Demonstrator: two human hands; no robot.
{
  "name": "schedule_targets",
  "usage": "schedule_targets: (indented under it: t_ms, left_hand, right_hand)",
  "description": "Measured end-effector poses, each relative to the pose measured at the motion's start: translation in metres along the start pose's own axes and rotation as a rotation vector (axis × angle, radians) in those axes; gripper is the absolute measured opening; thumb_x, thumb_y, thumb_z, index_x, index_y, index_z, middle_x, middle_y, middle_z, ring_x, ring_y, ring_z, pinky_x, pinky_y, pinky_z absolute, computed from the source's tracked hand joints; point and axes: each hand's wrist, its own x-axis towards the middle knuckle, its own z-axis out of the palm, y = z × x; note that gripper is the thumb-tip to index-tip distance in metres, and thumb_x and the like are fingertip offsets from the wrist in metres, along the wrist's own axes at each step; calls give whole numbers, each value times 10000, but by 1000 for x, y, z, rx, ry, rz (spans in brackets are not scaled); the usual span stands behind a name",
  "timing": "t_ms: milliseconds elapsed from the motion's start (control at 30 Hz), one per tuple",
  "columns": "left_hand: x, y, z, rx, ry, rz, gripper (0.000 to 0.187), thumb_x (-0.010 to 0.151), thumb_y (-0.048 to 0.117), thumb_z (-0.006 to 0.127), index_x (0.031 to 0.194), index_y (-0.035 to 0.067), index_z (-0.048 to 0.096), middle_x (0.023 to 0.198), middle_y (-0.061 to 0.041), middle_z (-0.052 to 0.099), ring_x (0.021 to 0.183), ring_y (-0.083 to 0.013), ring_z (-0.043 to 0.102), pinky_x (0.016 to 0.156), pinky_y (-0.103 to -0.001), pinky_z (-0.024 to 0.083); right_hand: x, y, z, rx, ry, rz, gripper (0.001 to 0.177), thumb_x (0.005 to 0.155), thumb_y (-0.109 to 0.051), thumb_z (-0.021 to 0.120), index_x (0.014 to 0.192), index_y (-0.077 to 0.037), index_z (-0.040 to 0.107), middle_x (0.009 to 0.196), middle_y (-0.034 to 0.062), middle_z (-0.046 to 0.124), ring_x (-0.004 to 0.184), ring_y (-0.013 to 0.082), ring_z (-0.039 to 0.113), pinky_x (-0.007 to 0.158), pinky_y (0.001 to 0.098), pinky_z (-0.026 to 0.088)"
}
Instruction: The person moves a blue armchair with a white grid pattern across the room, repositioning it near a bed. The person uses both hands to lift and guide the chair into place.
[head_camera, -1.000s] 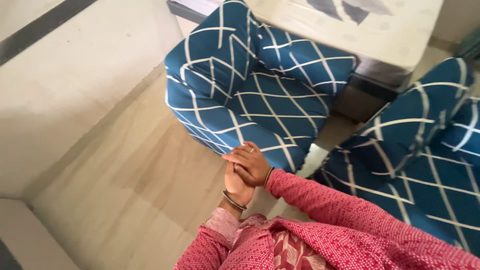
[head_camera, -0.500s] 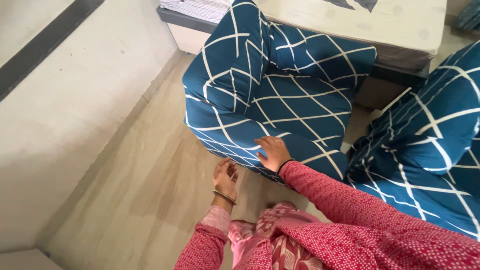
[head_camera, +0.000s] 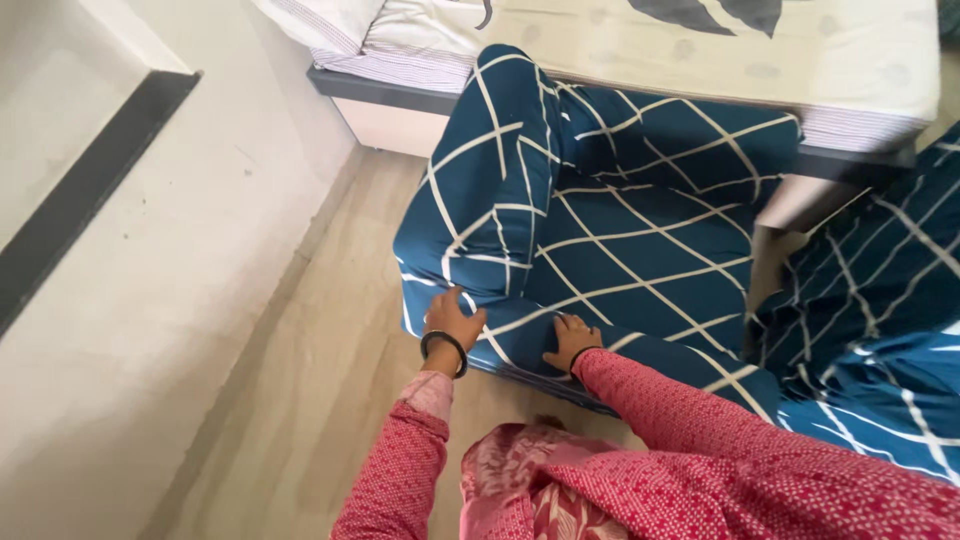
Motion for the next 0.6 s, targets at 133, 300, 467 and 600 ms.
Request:
schedule_targets:
  t_ms: [133,300,467,600]
  left_hand:
    - [27,-4,-21,133,41,26,851,754,437,778,1504,215,444,1511,-163,425,1410,-400,392,1135,-546,379]
    - [83,-15,-26,136,186,167,977,785,472,791,1597,237,303,1599,-281,242,1445,-506,294,1112,-607,347]
    - [135,2,-45,260,62,92,1211,721,626,831,1601,225,102,1614,-268,162,1457,-504,248,1078,-694,325]
    - [151,15,-70,246,-153,31,1404,584,678,897,1624,353,11,1616,-253,185,1442,-499,307,1072,-672,375]
  right_hand:
    - [12,-19,0,-25,-125,64,1068,768,-603,781,1594,-181,250,1674,94,240,1556,285,221,1190,604,282]
    - [15,-18,3,-113,-134,28,1129,749,-570,802,1629,-190,205,1687,89,219,1559,298,222,1190,581,292]
    - [18,-22,-11,-21,-205,138,1175,719,-665,784,1622,-194,199,1702,44,187,1568,269,199,1193,604,276]
    - [23,-41,-22,93,-262,288,1183,677,-734,745,1616,-219,245,1704,21,218,1575,275,200,1191,637,273]
